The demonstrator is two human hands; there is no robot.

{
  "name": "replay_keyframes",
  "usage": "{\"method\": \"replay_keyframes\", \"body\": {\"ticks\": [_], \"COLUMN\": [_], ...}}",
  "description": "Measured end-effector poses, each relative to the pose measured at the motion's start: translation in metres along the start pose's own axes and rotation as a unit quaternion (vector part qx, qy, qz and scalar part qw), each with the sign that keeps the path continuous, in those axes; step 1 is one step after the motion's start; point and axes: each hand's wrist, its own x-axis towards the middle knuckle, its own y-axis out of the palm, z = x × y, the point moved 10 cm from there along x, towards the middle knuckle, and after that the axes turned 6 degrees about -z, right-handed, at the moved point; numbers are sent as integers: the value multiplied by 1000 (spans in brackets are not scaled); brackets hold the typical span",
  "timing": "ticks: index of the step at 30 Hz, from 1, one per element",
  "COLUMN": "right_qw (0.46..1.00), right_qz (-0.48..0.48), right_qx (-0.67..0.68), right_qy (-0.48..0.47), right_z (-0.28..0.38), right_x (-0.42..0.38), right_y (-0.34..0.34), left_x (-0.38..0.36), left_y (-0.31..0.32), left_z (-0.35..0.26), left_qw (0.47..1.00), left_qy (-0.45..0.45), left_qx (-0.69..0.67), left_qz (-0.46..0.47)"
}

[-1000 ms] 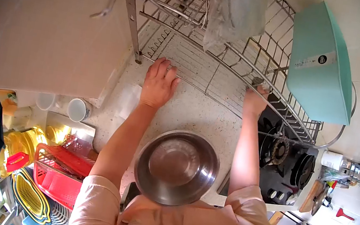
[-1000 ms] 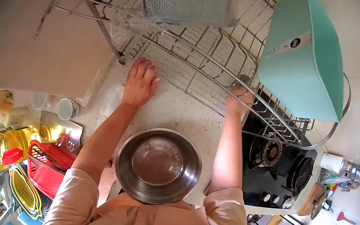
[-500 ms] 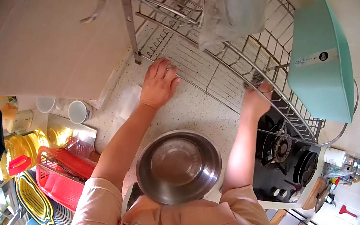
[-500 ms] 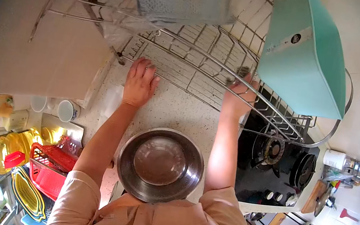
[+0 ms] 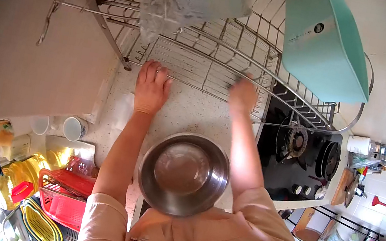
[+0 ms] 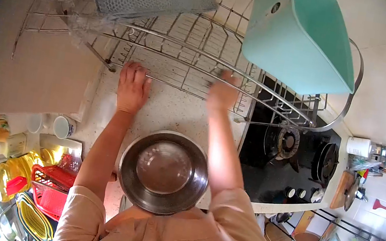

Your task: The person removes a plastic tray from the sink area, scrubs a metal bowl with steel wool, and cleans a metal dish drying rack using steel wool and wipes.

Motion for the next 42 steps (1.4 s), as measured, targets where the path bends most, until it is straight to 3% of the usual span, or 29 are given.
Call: {"method": "replay_keyframes", "body": {"ticks": [4,6,8,10,12,14,16,18,19,21,23,26,27,29,31,33,37,39,42], "right_qw": [975,994,996,966,986,990,990,972,967,985,967,956,961,960,935,884,890,887,865], "right_qz": [43,57,4,-168,-128,-128,-98,-59,-51,-8,-84,-12,35,-28,58,81,175,132,17], "right_qx": [-64,24,-13,-103,-79,-39,-34,-55,-75,35,-171,-228,-238,-67,30,40,47,5,-37], "right_qy": [-209,-92,-89,-169,-73,-46,-93,-223,-237,-171,-170,-184,-135,-270,-349,-458,-418,-442,-499], "right_z": [92,40,1,-5,-18,-1,46,112,110,66,22,45,56,129,209,256,222,188,198], "right_x": [-34,-14,0,4,21,33,14,-9,0,9,23,24,33,1,-43,-75,-71,-59,-64], "right_y": [0,-23,-56,-91,-88,-48,-18,-3,4,-17,-28,-31,-23,-24,-6,36,45,24,2], "left_x": [0,0,0,-2,1,2,-3,-3,-4,-4,1,-7,-4,-2,-10,-12,-12,-11,-11], "left_y": [-2,0,-1,0,-1,-1,-1,2,1,-2,-7,-11,-16,-25,-35,-35,-38,-40,-42], "left_z": [-2,0,0,-1,0,0,1,4,4,3,3,3,3,16,37,36,35,36,39], "left_qw": [1000,1000,1000,1000,1000,1000,1000,999,999,999,999,998,998,998,988,991,993,992,988], "left_qy": [9,9,5,2,1,0,-3,-3,-2,6,1,-10,-8,-51,-129,-112,-98,-101,-110], "left_qx": [-4,1,-1,-10,-16,-23,-26,-30,-28,-29,-37,-55,-52,-10,64,33,2,-16,-51], "left_qz": [1,0,-4,-1,5,-6,-6,-10,-19,-37,-31,-15,-24,-43,-56,-59,-70,-74,-93]}}
